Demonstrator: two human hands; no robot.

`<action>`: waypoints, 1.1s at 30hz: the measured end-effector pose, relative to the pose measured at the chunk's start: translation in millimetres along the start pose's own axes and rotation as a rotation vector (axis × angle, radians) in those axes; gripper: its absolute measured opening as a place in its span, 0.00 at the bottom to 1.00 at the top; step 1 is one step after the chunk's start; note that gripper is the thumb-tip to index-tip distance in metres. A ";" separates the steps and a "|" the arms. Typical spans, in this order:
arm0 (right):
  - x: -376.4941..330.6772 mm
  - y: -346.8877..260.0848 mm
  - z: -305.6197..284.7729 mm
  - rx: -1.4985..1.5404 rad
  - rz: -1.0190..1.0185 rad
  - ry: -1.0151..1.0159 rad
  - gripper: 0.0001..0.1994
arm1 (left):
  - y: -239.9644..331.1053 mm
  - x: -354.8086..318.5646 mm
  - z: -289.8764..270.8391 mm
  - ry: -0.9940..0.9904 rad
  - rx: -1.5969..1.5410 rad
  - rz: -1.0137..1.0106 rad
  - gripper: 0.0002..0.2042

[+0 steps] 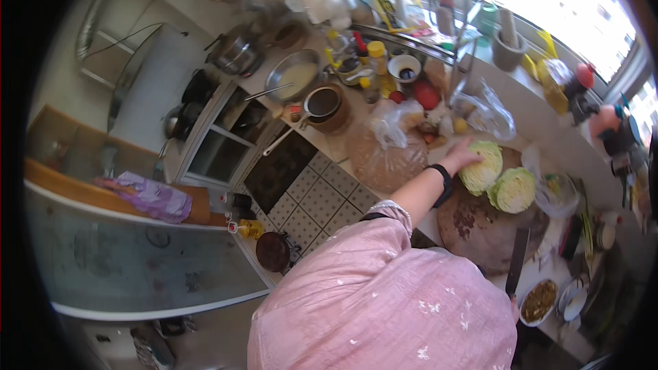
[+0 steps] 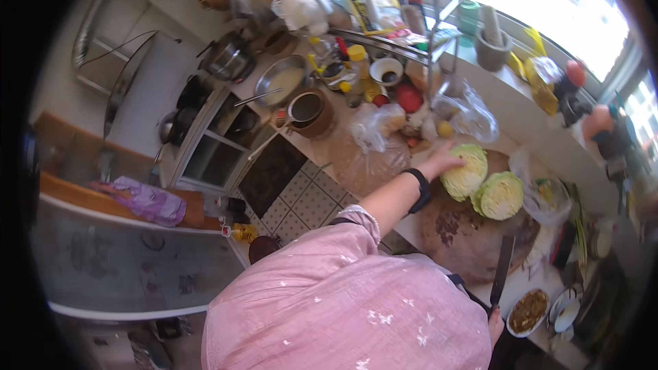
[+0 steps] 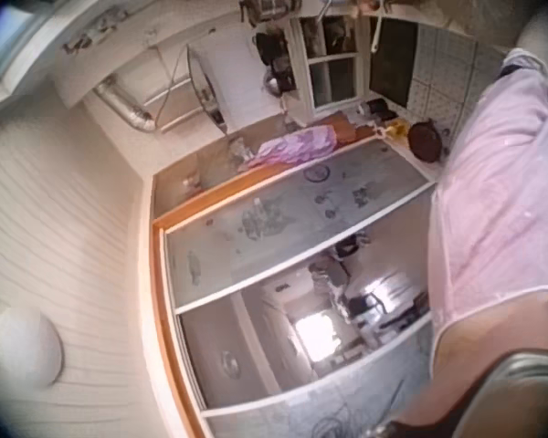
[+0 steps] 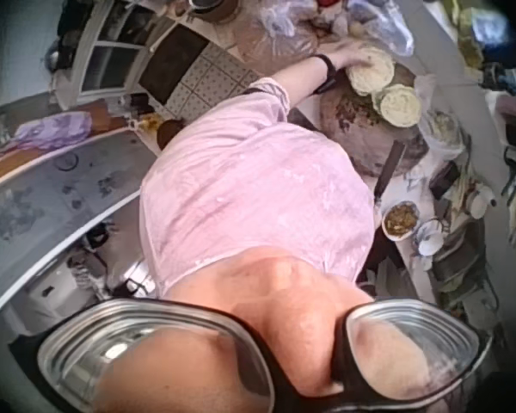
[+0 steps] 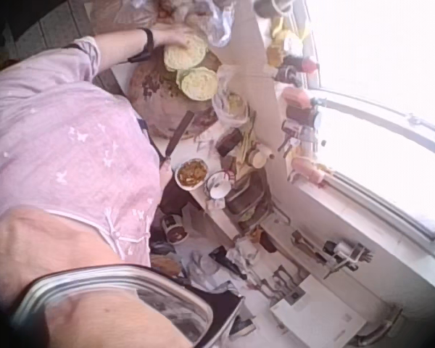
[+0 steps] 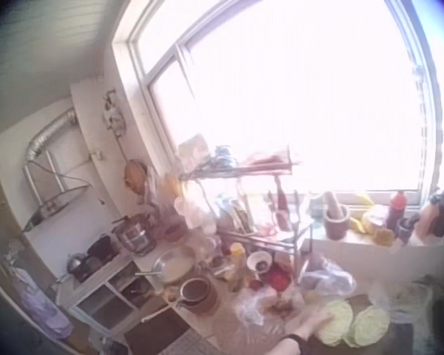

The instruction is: The person peels leaves from a cabbage by hand, cuts the cabbage in half with a cleaver, retrieves a bowl from a cupboard, and shreds the cabbage on a wooden cutting board.

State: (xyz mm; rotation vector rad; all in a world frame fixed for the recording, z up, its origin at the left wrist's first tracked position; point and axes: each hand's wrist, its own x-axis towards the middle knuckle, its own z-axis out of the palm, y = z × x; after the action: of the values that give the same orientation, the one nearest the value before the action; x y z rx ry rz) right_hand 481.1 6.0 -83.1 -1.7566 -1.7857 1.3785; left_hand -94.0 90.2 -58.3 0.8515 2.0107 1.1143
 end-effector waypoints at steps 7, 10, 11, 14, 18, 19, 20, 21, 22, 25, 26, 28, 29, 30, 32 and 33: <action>1.6 -68.6 -23.4 -0.237 -0.110 0.084 0.22 | -37.8 -10.0 1.8 0.156 -0.542 0.036 0.39; 9.3 -113.8 -30.7 -0.426 -0.051 0.114 0.20 | -20.6 -34.1 -26.1 0.204 -0.498 0.017 0.34; 9.7 -123.9 -32.7 -0.416 -0.005 0.157 0.21 | 2.2 -47.4 -24.5 0.217 -0.440 -0.063 0.37; 23.8 -114.0 -27.9 -0.469 -0.017 0.186 0.20 | -8.7 -64.9 -35.9 0.152 -0.474 -0.363 0.44; 29.1 -103.7 -18.1 -0.418 -0.074 0.212 0.18 | -47.0 -71.2 -47.2 0.058 -0.796 -0.463 0.33; 31.5 -101.8 -15.9 -0.436 -0.063 0.215 0.18 | -53.6 -73.1 -42.5 0.040 -0.788 -0.470 0.33; 35.0 -100.5 -12.8 -0.454 -0.057 0.213 0.17 | -57.9 -81.3 -39.8 0.087 -0.825 -0.487 0.30; 39.6 -98.4 -9.5 -0.470 -0.048 0.195 0.17 | -62.6 -91.4 -36.5 0.139 -0.863 -0.504 0.27; 43.6 -99.2 -8.1 -0.471 -0.053 0.176 0.17 | -62.0 -102.3 -29.6 0.131 -0.858 -0.506 0.27; 60.1 -101.6 -3.2 -0.471 -0.091 0.176 0.17 | -53.8 -144.4 -11.0 0.360 -0.589 -0.435 0.25; 64.8 -109.8 -5.8 -0.458 -0.103 0.177 0.17 | -44.5 -158.5 -6.4 0.345 -0.580 -0.464 0.24; 78.3 -121.6 -10.5 -0.440 -0.119 0.178 0.17 | -34.7 -180.8 -0.8 0.332 -0.566 -0.487 0.22; 87.2 -125.5 -10.7 -0.386 -0.108 0.178 0.18 | -36.3 -191.8 -0.4 0.323 -0.539 -0.509 0.21; 96.8 -128.7 -12.0 -0.333 -0.097 0.179 0.19 | -37.6 -201.1 0.4 0.312 -0.513 -0.531 0.20; 117.0 -133.0 -15.6 -0.270 -0.080 0.164 0.18 | -43.9 -217.6 1.0 0.324 -0.493 -0.544 0.18; 128.1 -133.8 -20.7 -0.211 -0.126 0.195 0.18 | -46.8 -224.3 2.3 0.312 -0.497 -0.562 0.18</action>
State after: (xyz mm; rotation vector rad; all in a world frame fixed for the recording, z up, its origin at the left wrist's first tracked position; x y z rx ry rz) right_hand 385.9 154.4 -22.9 -1.7756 -1.9523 0.9650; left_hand 22.8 -106.6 -46.1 -0.1464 1.8978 1.3641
